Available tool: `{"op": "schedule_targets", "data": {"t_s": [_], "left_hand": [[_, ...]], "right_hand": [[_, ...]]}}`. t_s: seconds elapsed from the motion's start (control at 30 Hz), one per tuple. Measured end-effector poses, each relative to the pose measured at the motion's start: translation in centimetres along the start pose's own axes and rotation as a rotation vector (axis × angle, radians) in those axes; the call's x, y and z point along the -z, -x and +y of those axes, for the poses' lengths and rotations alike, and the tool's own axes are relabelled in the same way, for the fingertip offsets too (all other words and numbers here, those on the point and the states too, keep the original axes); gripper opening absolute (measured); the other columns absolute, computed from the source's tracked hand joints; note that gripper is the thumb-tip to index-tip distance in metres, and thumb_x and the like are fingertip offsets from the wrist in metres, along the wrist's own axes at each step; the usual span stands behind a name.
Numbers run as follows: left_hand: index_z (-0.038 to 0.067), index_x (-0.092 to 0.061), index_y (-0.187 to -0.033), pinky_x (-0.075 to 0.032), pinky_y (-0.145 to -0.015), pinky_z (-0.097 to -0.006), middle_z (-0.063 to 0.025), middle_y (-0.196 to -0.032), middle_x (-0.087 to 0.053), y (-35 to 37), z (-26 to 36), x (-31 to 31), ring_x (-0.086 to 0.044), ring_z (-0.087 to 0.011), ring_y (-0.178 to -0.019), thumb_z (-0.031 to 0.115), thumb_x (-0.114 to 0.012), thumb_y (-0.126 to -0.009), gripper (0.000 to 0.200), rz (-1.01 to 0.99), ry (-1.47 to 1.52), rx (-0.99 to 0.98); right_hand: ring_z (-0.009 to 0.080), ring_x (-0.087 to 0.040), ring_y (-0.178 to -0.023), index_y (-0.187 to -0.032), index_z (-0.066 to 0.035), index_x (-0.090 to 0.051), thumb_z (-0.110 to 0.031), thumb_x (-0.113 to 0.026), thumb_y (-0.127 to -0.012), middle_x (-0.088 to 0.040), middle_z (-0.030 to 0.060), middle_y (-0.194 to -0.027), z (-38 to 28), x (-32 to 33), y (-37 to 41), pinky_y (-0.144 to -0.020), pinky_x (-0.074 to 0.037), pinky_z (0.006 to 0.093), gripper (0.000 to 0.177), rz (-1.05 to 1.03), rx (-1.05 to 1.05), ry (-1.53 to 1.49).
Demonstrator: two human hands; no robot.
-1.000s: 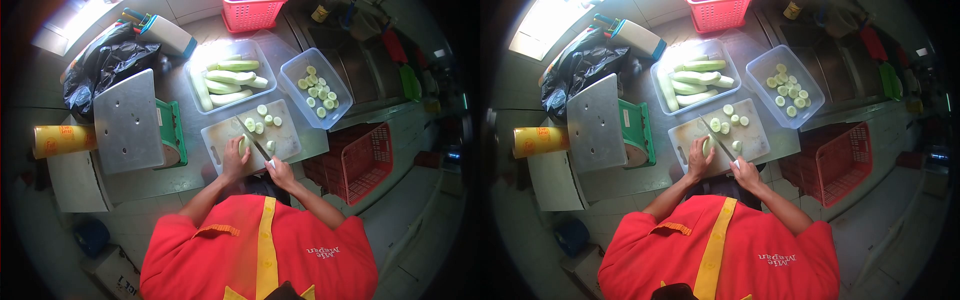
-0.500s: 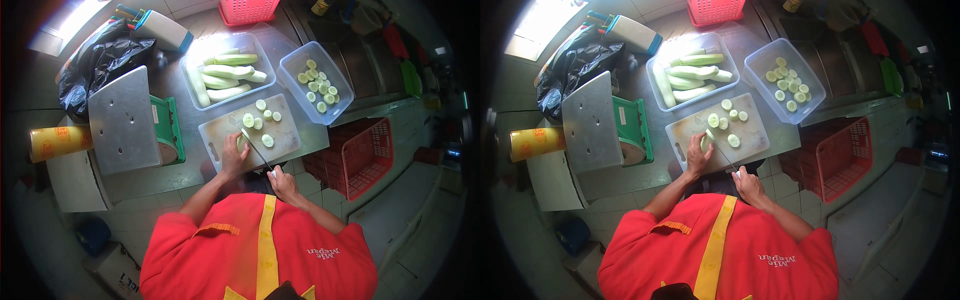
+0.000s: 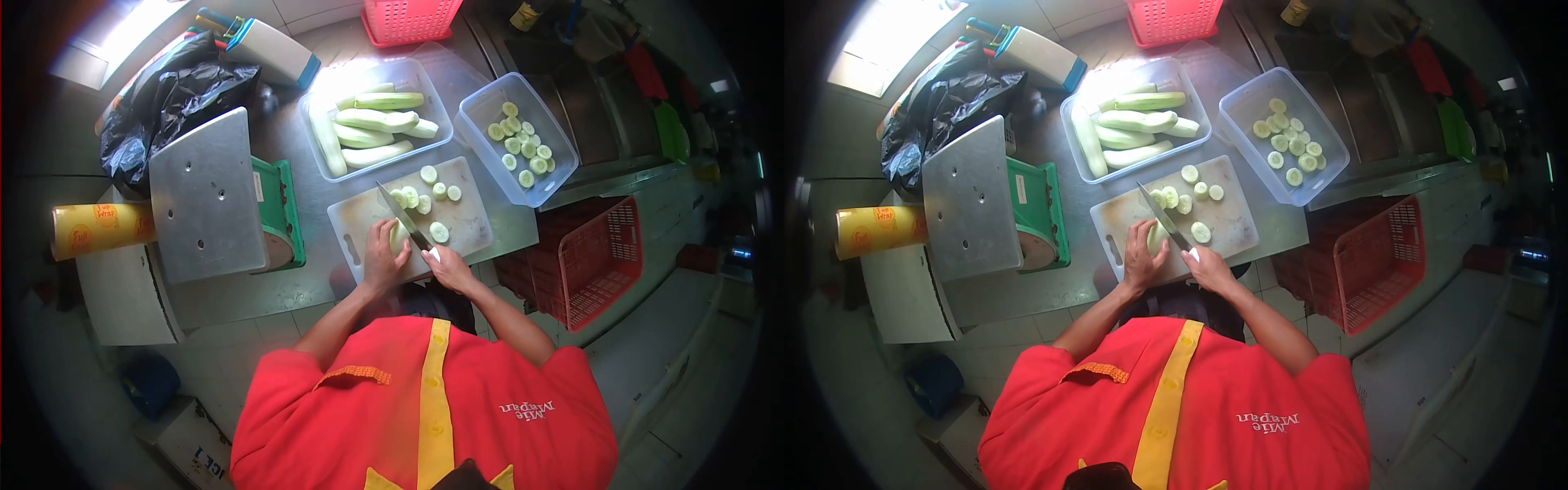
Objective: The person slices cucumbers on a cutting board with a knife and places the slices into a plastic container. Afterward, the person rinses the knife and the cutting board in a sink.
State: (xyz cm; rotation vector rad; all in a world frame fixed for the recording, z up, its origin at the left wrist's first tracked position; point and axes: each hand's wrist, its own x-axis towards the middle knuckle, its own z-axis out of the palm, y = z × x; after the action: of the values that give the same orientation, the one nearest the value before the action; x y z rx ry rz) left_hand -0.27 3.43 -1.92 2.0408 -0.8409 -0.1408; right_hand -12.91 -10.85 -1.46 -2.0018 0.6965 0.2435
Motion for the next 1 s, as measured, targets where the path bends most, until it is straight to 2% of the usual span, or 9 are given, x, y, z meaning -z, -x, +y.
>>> {"op": "schedule_targets", "data": {"t_s": [0.03, 0.1, 0.3, 0.47, 0.77, 0.87, 0.97, 1.0], "left_hand": [[0.002, -0.053, -0.123, -0.044, -0.095, -0.0446, -0.0200, -0.115, -0.055, 0.0, 0.2, 0.4, -0.054, -0.0386, -0.111, 0.014, -0.071, -0.083, 0.045, -0.015, -0.061, -0.012], [0.002, -0.053, -0.124, -0.044, -0.095, -0.0445, -0.0198, -0.115, -0.055, 0.5, -0.5, 0.3, -0.054, -0.0384, -0.111, 0.014, -0.071, -0.083, 0.047, -0.020, -0.073, -0.015], [0.000, -0.051, -0.122, -0.044, -0.095, -0.0446, -0.0193, -0.114, -0.055, 0.2, -1.1, -0.7, -0.054, -0.0379, -0.109, 0.014, -0.071, -0.081, 0.047, -0.007, -0.012, 0.037], [0.000, -0.051, -0.120, -0.044, -0.094, -0.0449, -0.0193, -0.112, -0.055, 0.0, -1.3, -1.0, -0.054, -0.0381, -0.106, 0.013, -0.071, -0.081, 0.046, -0.002, -0.010, 0.017], [0.000, -0.052, -0.120, -0.046, -0.093, -0.0453, -0.0200, -0.112, -0.055, -0.1, -1.4, -1.1, -0.055, -0.0381, -0.105, 0.009, -0.071, -0.079, 0.046, 0.040, -0.006, -0.034], [0.000, -0.051, -0.121, -0.046, -0.094, -0.0453, -0.0203, -0.113, -0.056, -0.3, -1.4, -0.9, -0.055, -0.0386, -0.106, 0.009, -0.071, -0.080, 0.047, 0.044, -0.008, -0.040], [0.000, -0.051, -0.122, -0.045, -0.095, -0.0459, -0.0200, -0.114, -0.055, 0.2, -1.0, -0.5, -0.055, -0.0389, -0.107, 0.011, -0.071, -0.080, 0.048, 0.031, 0.033, -0.042], [0.000, -0.050, -0.123, -0.044, -0.095, -0.0463, -0.0199, -0.115, -0.055, 0.4, -0.8, -0.2, -0.055, -0.0390, -0.108, 0.013, -0.071, -0.081, 0.049, 0.028, 0.002, -0.042]], "right_hand": [[0.0488, -0.064, -0.080, -0.090, 0.001, -0.055, -0.037, -0.055, -0.098, -0.065, 0.0266, -0.079, -0.3, 0.4, 0.4, -0.067, -0.047, 0.0552, 0.038, 0.008, 0.004, -0.001], [0.0493, -0.063, -0.077, -0.091, 0.000, -0.054, -0.035, -0.055, -0.099, -0.065, 0.0272, -0.077, -0.8, 0.5, 2.3, -0.066, -0.047, 0.0565, 0.036, 0.149, 0.058, 0.097], [0.0497, -0.062, -0.070, -0.092, -0.001, -0.049, -0.033, -0.053, -0.101, -0.063, 0.0278, -0.071, -1.4, 0.9, 6.9, -0.063, -0.048, 0.0584, 0.034, 0.092, 0.009, 0.236], [0.0498, -0.063, -0.071, -0.093, -0.001, -0.047, -0.033, -0.052, -0.101, -0.064, 0.0275, -0.070, -1.6, 1.4, 8.2, -0.063, -0.048, 0.0590, 0.033, 0.084, -0.013, 0.225], [0.0506, -0.062, -0.072, -0.094, -0.002, -0.047, -0.033, -0.053, -0.100, -0.064, 0.0277, -0.071, -0.7, 0.1, 5.7, -0.065, -0.048, 0.0601, 0.032, 0.052, -0.045, 0.290], [0.0495, -0.063, -0.076, -0.092, -0.001, -0.051, -0.035, -0.054, -0.099, -0.065, 0.0276, -0.075, 0.3, -0.9, 2.7, -0.067, -0.049, 0.0571, 0.034, 0.064, -0.035, 0.303], [0.0483, -0.064, -0.081, -0.089, 0.000, -0.056, -0.038, -0.055, -0.099, -0.066, 0.0272, -0.080, 0.0, -0.1, 0.7, -0.070, -0.049, 0.0541, 0.039, 0.077, 0.014, 0.137], [0.0480, -0.064, -0.083, -0.089, 0.000, -0.057, -0.039, -0.055, -0.098, -0.066, 0.0273, -0.081, -0.7, 1.0, -0.1, -0.071, -0.049, 0.0534, 0.041, -0.083, -0.099, 0.003]]}}
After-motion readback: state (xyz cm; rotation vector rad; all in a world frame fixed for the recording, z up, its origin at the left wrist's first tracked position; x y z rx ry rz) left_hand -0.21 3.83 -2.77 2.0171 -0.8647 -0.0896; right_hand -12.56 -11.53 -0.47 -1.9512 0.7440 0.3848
